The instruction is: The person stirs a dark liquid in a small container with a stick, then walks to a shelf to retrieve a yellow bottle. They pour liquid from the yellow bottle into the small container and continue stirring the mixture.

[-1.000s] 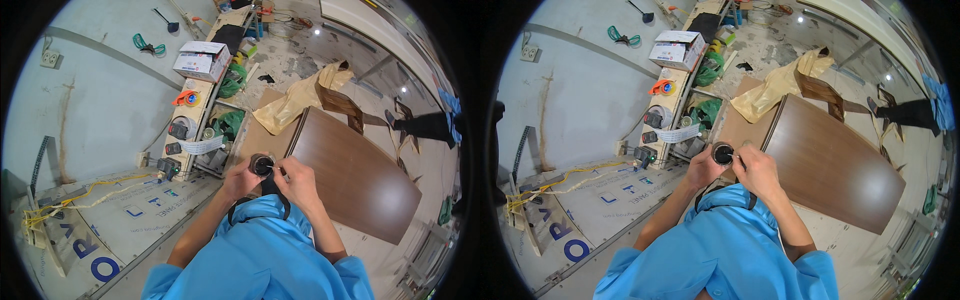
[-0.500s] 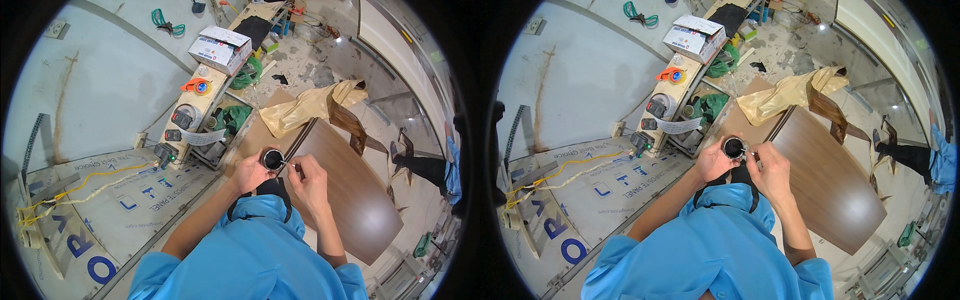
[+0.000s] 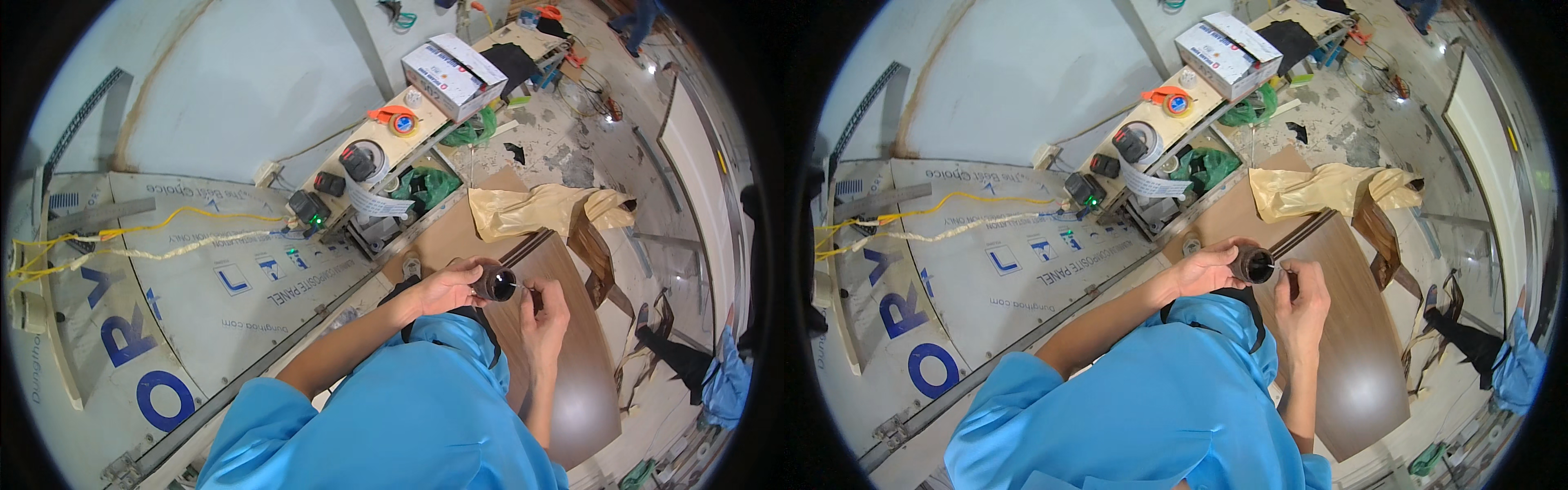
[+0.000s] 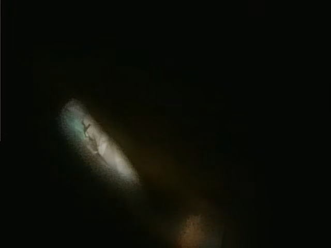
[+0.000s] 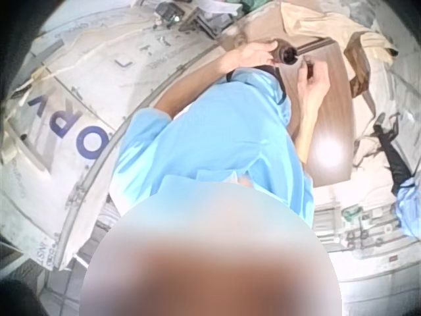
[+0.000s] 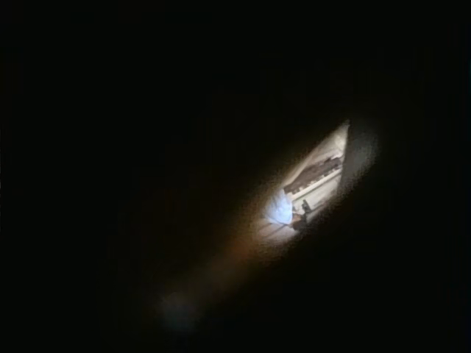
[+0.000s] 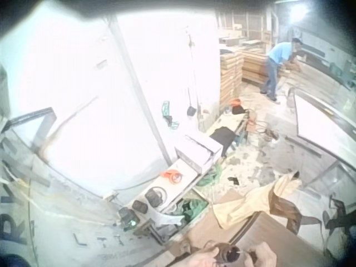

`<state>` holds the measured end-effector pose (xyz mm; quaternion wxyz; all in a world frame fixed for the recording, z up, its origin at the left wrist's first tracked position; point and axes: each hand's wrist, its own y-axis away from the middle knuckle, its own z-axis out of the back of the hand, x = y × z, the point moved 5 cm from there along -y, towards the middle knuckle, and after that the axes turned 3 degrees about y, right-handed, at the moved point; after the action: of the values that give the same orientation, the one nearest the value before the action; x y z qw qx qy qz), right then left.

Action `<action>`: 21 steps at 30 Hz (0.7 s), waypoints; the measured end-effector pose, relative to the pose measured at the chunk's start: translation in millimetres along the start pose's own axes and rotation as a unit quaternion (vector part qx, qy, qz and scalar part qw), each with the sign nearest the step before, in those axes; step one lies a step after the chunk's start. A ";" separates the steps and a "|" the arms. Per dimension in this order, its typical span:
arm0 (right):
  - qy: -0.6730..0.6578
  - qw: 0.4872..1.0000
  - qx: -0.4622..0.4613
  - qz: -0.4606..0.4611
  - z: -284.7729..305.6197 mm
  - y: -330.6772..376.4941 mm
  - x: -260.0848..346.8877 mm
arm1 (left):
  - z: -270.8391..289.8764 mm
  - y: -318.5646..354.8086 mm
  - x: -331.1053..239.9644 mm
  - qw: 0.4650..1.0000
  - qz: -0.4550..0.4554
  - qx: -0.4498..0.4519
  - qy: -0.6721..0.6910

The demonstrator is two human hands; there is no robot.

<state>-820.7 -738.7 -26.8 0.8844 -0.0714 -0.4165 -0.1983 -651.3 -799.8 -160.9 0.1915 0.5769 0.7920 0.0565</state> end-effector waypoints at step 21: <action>-0.154 0.986 -0.014 -0.069 -8.7 -15.4 -37.2 | -0.1 10.4 -49.4 0.993 -0.115 -0.008 0.001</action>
<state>-842.2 -744.5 -61.4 0.7928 -0.0844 -0.5491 -0.2509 -629.2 -842.6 -145.8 0.2006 0.4808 0.8526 0.0406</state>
